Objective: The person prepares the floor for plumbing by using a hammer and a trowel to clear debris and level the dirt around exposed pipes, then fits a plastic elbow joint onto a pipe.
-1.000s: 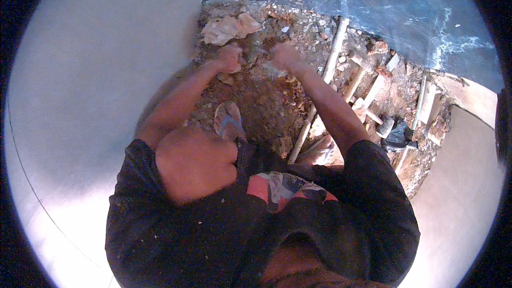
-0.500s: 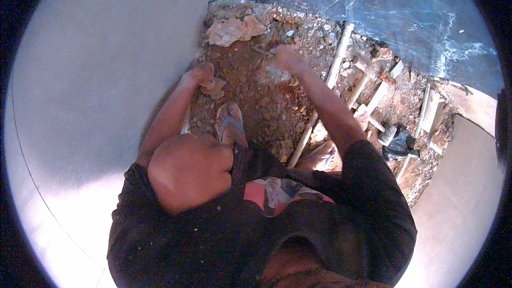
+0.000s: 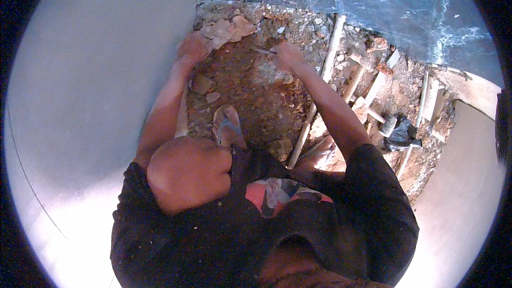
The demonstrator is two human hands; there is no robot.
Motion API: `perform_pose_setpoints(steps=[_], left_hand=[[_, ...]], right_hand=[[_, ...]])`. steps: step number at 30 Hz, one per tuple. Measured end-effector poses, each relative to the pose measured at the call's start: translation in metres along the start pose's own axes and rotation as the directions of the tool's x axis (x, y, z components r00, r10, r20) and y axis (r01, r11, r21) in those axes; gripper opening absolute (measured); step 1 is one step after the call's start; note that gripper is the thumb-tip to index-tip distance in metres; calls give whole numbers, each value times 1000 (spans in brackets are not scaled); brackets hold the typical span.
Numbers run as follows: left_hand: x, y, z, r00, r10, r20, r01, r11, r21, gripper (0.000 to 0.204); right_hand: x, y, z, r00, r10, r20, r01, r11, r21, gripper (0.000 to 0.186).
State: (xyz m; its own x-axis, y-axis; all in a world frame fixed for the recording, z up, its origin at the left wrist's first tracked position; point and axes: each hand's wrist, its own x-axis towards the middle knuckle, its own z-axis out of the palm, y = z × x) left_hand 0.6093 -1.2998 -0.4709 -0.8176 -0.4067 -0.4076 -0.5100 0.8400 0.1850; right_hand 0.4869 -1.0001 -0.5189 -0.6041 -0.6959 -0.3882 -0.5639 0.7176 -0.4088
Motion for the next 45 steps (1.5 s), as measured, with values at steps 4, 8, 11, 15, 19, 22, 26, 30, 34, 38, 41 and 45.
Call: perform_pose_setpoints(steps=[4,8,11,15,19,22,26,30,34,38,41,45], left_hand=[[-19,8,-17,1000,-26,-15,25,999,-41,37],[-11,40,-10,985,168,-28,-168,986,-17,41],[-20,76,23,844,516,-147,-536,819,-206,50],[-26,66,62,774,620,-130,-631,771,-80,61],[-12,104,62,686,726,-48,-716,662,-224,47],[-16,126,62,699,715,16,-695,685,-221,40],[17,76,122,657,743,-127,-750,627,-212,37],[-31,95,84,779,624,62,-568,743,-354,34],[-44,102,81,740,671,43,-647,729,-224,31],[-16,76,88,755,629,-186,-655,736,-170,27],[-4,84,91,730,653,-200,-683,705,-190,26],[9,82,110,704,710,10,-701,698,-145,26]], right_hand=[[12,-45,-5,998,-56,-32,56,998,-8,22],[20,-59,-2,997,-48,67,58,988,-146,22],[17,-34,54,990,-31,-137,9,987,-159,20],[-1,-79,16,988,79,134,-106,971,213,23],[-1,-79,12,974,214,67,-220,970,98,22],[4,-51,32,989,144,21,-146,978,151,26],[-11,-50,10,950,-229,-214,279,930,239,29],[-43,-47,-24,921,-329,-209,362,920,147,29],[-35,-42,24,977,-191,-96,197,979,58,27],[-11,-86,-32,969,90,230,-77,995,-65,27],[18,-82,17,997,80,0,-79,996,49,27],[27,-54,21,994,-111,-21,113,984,138,26]])
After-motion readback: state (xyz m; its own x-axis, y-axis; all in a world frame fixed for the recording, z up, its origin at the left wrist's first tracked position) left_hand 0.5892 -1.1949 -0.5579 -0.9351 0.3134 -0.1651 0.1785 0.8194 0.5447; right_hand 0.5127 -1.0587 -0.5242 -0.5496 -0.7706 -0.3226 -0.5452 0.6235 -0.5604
